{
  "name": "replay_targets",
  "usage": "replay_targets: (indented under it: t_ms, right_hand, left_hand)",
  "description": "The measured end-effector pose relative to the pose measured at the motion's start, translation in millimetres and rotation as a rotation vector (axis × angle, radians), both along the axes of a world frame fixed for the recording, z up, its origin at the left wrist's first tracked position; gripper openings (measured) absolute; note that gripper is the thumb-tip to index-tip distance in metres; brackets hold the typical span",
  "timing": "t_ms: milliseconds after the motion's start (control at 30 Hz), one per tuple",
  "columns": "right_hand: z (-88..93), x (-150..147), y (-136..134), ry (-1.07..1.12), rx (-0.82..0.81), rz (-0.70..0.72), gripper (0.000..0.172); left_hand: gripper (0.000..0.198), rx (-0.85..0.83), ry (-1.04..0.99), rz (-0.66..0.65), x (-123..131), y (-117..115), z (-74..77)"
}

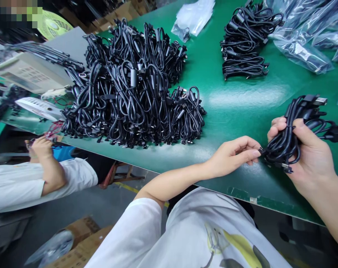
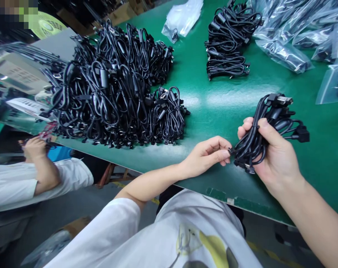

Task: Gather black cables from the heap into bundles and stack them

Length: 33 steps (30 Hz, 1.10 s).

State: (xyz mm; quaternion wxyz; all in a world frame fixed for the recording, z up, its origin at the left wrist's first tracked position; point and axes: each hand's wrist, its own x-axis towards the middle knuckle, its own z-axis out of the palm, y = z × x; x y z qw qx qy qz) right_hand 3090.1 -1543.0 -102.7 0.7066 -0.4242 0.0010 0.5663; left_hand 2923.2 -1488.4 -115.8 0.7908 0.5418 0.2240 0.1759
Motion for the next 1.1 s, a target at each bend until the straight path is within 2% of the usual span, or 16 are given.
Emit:
replay_targets:
  t_ms: [167, 300, 467, 533, 600, 733, 800, 867, 933, 1033, 1100]
  right_hand:
    - [-1.0, 4.4, 0.7, 0.005, -0.015, 0.054, 0.019]
    - [-5.2, 14.2, -1.5, -0.107, -0.04, 0.073, 0.029]
    - [-5.7, 38.9, 11.4, -0.661, -0.043, 0.191, 0.036]
    - [4.3, 49.7, 34.2, -0.872, -0.09, 0.243, 0.039]
    - [20.4, 58.9, 72.5, -1.08, -0.109, 0.249, 0.043]
    - [53.1, 68.8, 179.4, -1.475, -0.087, 0.171, 0.052]
    - [58.6, 68.0, 229.0, -1.609, -0.075, 0.145, 0.049]
    - [52.6, 65.1, 265.0, -1.712, -0.072, 0.153, 0.049]
    - [38.2, 64.1, 286.2, -1.796, -0.094, 0.196, 0.056]
    - [17.7, 71.8, 299.8, -1.916, -0.142, 0.297, 0.076]
    - [13.1, 81.0, 303.8, -1.986, -0.146, 0.372, 0.09]
  left_hand:
    - [0.035, 0.031, 0.023, -0.014, 0.6, -1.6, -4.4]
    - [0.03, 0.125, 0.092, -0.076, -0.2, -1.1, -6.3]
    - [0.021, 0.334, 0.169, -0.156, -6.4, -0.2, 10.0]
    - [0.023, 0.391, 0.171, -0.168, -9.2, -1.8, 16.8]
    - [0.026, 0.421, 0.173, -0.19, -10.8, -3.6, 20.9]
    - [0.028, 0.528, 0.195, -0.258, -10.5, -4.8, 21.6]
    - [0.027, 0.573, 0.218, -0.288, -10.0, -3.2, 19.5]
    - [0.026, 0.578, 0.226, -0.31, -9.3, -0.6, 16.6]
    - [0.025, 0.566, 0.222, -0.328, -7.7, 2.6, 13.3]
    - [0.024, 0.545, 0.196, -0.361, -0.7, 8.1, 7.6]
    - [0.021, 0.518, 0.144, -0.427, 6.9, 13.2, 2.8]
